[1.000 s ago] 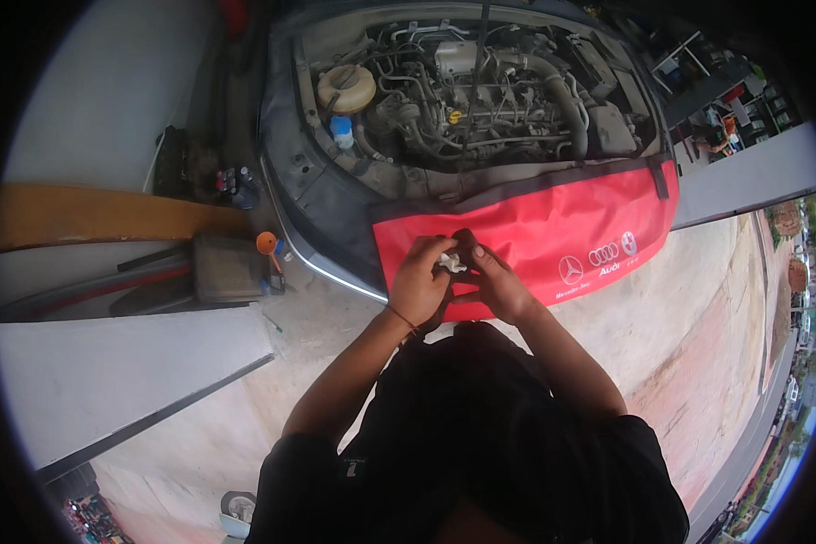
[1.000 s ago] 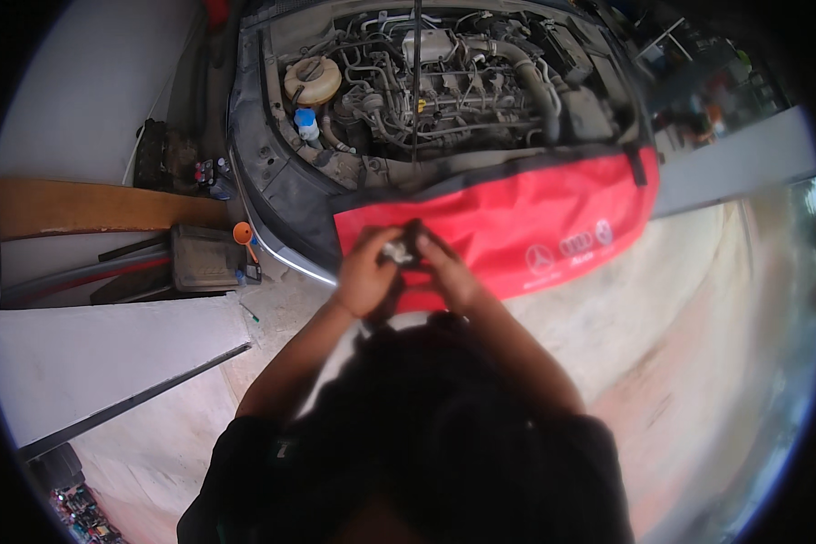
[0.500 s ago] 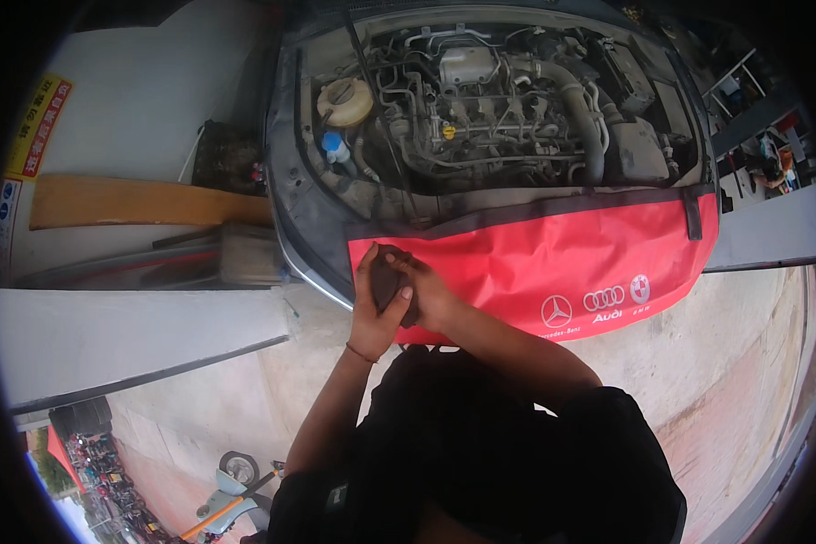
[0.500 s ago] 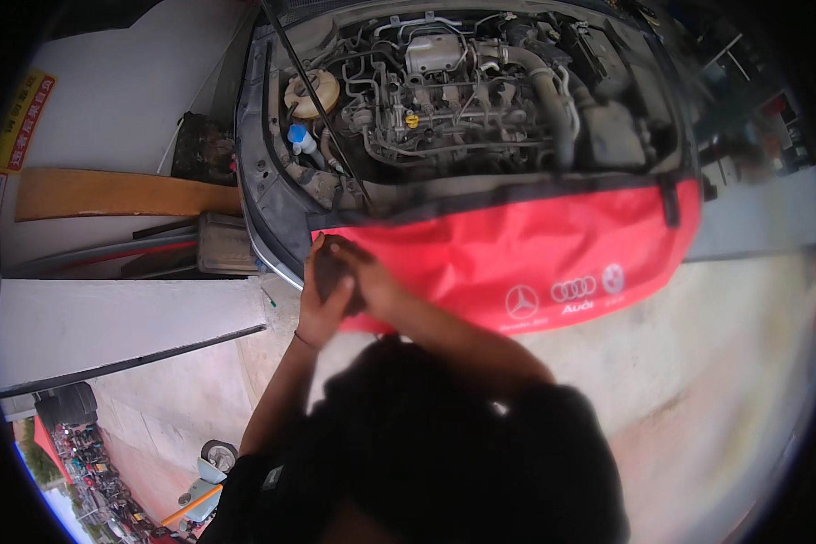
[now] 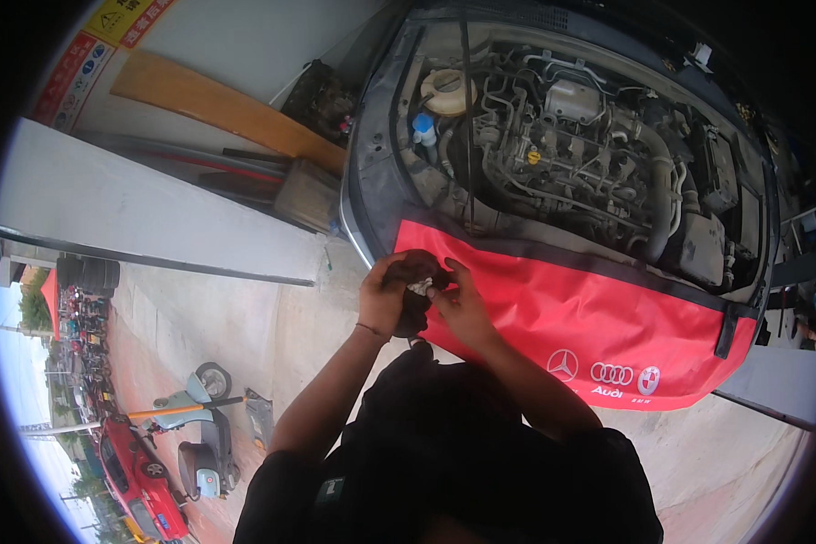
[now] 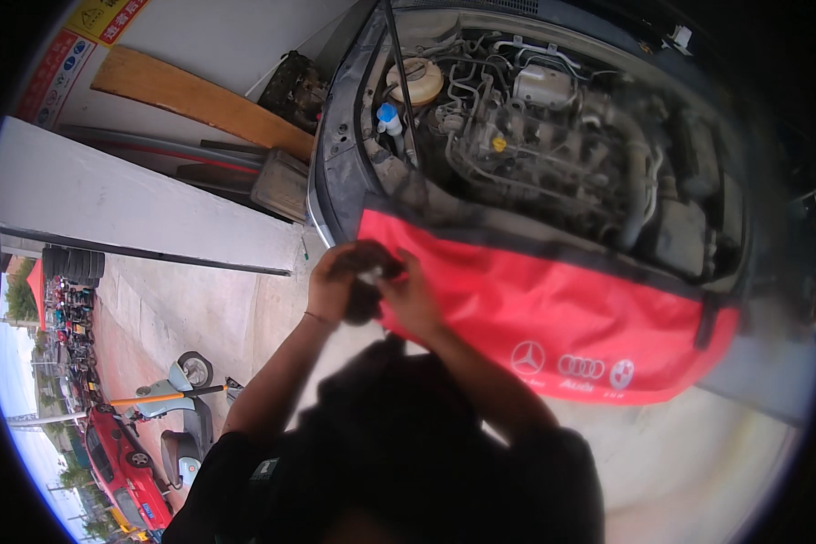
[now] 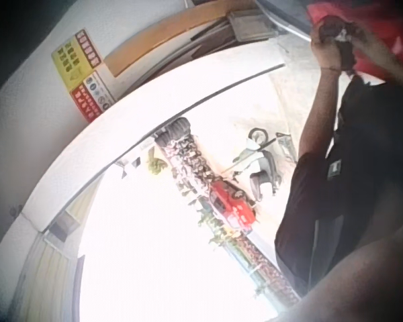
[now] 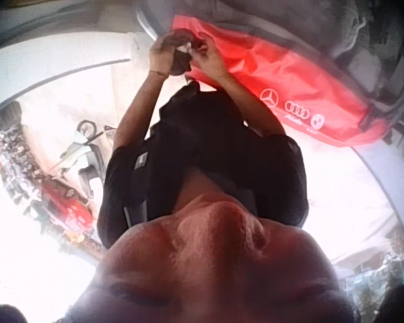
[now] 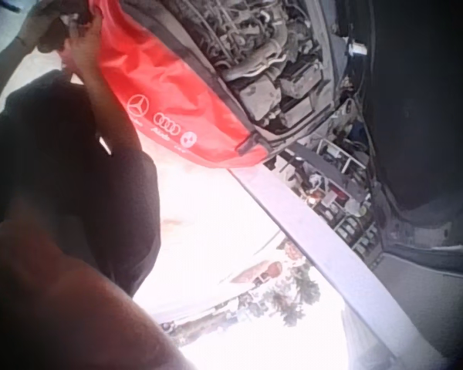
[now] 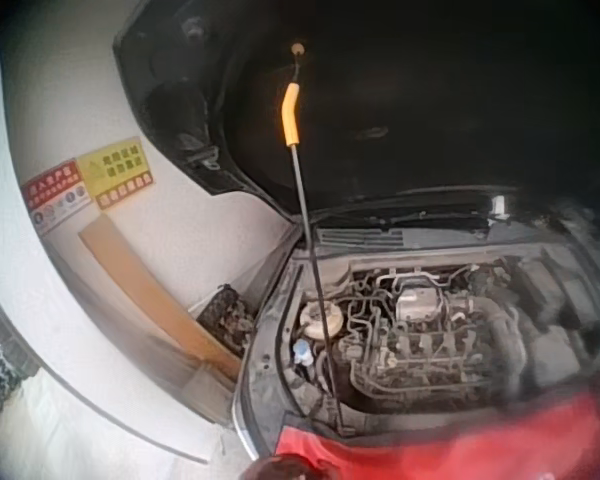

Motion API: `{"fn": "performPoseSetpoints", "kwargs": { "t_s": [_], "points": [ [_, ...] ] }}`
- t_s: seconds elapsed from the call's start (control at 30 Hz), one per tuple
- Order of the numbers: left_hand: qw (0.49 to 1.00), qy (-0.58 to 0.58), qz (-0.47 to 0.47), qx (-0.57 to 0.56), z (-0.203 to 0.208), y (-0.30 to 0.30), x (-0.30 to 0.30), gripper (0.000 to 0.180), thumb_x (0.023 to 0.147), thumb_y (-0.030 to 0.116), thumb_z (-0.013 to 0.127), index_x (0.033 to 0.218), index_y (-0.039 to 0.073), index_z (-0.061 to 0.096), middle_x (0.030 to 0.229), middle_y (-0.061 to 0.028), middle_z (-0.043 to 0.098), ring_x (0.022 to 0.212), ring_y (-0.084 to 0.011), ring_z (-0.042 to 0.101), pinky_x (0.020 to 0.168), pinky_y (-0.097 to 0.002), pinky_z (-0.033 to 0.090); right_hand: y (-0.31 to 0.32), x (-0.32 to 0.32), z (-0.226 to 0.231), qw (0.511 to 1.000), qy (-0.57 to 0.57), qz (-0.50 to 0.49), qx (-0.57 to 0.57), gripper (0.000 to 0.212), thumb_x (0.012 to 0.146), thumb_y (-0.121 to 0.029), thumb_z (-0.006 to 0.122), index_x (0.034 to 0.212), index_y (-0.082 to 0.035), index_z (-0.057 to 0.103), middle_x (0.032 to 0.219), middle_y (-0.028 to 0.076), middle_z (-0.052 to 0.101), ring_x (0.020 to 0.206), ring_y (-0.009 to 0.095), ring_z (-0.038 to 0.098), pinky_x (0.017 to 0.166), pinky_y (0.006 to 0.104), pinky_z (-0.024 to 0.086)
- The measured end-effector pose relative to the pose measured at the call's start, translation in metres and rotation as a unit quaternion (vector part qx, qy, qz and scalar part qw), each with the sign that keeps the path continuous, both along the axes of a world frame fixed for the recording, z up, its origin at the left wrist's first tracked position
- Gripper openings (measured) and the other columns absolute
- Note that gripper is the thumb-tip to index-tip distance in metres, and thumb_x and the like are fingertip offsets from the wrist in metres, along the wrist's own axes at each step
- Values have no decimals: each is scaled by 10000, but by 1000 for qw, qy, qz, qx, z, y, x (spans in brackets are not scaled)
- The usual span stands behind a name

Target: The person places a red protective cover over the car's front fender, pours engine oil into the engine, and then cleans a black plastic engine cover with a cloth. The person also uses a marker to mark a part of the engine.

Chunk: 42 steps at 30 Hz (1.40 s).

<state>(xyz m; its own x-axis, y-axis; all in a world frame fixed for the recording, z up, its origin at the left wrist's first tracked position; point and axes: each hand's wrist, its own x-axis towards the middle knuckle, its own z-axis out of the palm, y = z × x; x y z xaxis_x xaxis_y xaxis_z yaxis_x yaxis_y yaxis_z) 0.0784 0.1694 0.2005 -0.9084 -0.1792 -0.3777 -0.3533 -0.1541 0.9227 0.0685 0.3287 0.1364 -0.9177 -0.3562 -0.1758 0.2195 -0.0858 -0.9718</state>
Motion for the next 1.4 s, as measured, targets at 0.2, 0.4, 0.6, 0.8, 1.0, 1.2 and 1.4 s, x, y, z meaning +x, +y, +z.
{"fn": "performPoseSetpoints", "kwargs": {
  "t_s": [0.2,0.4,0.6,0.8,1.0,1.2,1.4],
  "points": [
    [954,0,-114,277,17,-13,-2,508,912,-1,454,1417,35,409,1372,-126,509,1309,-221,454,1087,-330,368,-29,1,6,993,12,-88,-74,564,948,-186,609,1427,-37,350,1257,155,529,1108,224,566,958,338,466],
    [944,98,-259,-177,-21,-107,25,588,895,211,633,1435,138,411,1335,-137,535,1155,-294,572,956,-377,473,-18,-26,-29,980,69,-182,44,425,942,-111,573,1331,24,467,1243,122,565,1123,207,540,974,316,434],
    [937,-144,-69,-310,-165,-299,122,527,854,233,608,1344,69,503,1267,-217,576,1078,-343,616,938,-393,483,15,-52,-99,864,64,-142,479,749,841,-356,718,1414,-3,391,1370,195,494,1241,321,505,1025,384,410],
    [786,-598,91,-126,-292,-428,354,353,893,203,488,1184,14,550,976,-166,634,736,-271,634,600,-416,539,7,-8,-82,731,105,-162,655,877,766,-474,752,1439,-54,377,1383,200,480,1205,343,529,986,435,441],
    [802,-565,44,-189,-301,-444,405,470,839,172,513,1258,-40,547,1105,-219,652,723,-286,671,623,-386,535,3,28,-63,778,19,-228,585,604,863,-287,672,1375,-54,450,1236,133,577,1084,264,595,865,383,501],
    [905,-389,162,-57,-278,-437,256,500,851,154,527,1344,70,501,728,-82,588,581,-167,541,501,-315,476,-84,28,-61,863,237,-114,432,374,921,-114,553,1284,-41,504,1052,43,605,779,120,636,574,232,492],
    [949,-226,60,-210,-197,-427,175,385,873,190,558,1236,74,609,1119,-183,670,1036,-303,638,887,-356,492,-143,-12,-80,936,167,-15,310,339,928,-27,555,1264,-46,512,1015,34,592,748,111,610,592,219,478]
  ]
}}
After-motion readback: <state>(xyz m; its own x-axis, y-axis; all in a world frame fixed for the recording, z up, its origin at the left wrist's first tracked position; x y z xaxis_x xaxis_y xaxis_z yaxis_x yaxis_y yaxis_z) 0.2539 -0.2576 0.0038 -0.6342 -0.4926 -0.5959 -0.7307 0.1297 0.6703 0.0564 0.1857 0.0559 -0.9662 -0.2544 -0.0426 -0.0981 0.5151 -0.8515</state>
